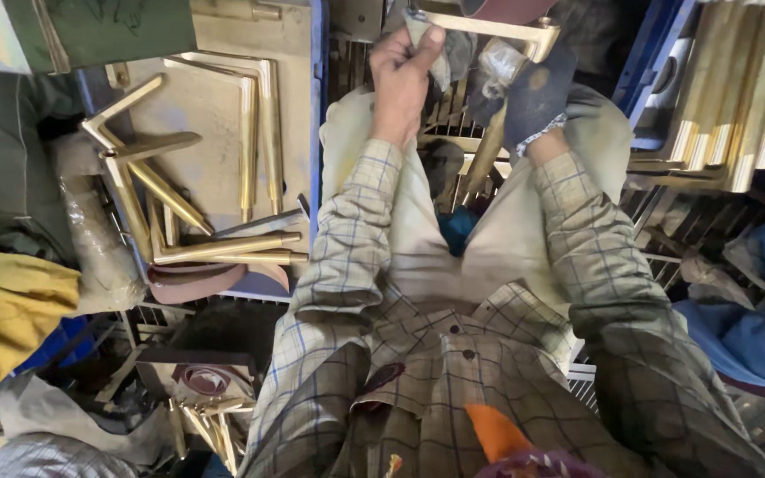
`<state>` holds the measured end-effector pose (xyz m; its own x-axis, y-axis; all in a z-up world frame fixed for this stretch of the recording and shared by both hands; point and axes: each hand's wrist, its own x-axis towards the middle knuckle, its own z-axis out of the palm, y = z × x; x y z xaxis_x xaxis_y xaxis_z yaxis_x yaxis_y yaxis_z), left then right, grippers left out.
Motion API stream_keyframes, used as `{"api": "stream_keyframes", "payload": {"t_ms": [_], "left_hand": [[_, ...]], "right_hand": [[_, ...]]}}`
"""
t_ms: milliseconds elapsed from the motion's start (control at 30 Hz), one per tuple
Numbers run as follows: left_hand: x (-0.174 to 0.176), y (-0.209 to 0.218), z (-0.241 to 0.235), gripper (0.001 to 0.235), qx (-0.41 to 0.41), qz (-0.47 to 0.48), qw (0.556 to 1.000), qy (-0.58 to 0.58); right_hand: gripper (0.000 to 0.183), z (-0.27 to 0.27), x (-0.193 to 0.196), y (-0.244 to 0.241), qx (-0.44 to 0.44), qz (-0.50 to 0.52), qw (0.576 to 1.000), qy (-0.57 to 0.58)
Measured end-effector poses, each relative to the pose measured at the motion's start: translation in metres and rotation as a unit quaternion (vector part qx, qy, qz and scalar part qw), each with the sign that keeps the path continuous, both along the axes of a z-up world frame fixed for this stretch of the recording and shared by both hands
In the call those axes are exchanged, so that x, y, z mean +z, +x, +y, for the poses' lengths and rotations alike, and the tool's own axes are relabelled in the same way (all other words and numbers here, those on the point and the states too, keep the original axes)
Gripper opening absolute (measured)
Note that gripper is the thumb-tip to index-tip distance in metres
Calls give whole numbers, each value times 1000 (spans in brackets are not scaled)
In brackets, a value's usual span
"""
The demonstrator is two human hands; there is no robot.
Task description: The person polishes various L-shaped and cylindrical metal components by pressing them against a rotating sanding belt, turning and flipping the objects to reach different sides and edges.
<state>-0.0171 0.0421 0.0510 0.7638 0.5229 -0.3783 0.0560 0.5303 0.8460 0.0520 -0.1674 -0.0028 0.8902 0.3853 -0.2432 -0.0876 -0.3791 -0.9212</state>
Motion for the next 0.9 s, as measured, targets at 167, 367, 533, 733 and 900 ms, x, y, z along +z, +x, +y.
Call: {"api": "stream_keyframes", "payload": {"t_ms": [167, 367, 533, 733, 900], "left_hand": [[-8, 14, 1, 15, 0, 23, 996, 85], [-7, 3, -13, 17, -4, 13, 1000, 21], [-10, 12, -16, 17, -4, 12, 1000, -27], [-13, 26, -18, 17, 4, -1, 999, -41], [-10, 10, -32, 16, -8, -3, 999, -37]], "right_hand": [[22, 4, -1, 13, -11, -31, 999, -31], [23, -12, -4, 3, -28, -18, 999, -9], [23, -20, -9, 8, -25, -18, 999, -28], [24, -20, -4, 19, -32, -39, 998, -35], [24, -41, -14, 2, -34, 6, 999, -23]]}}
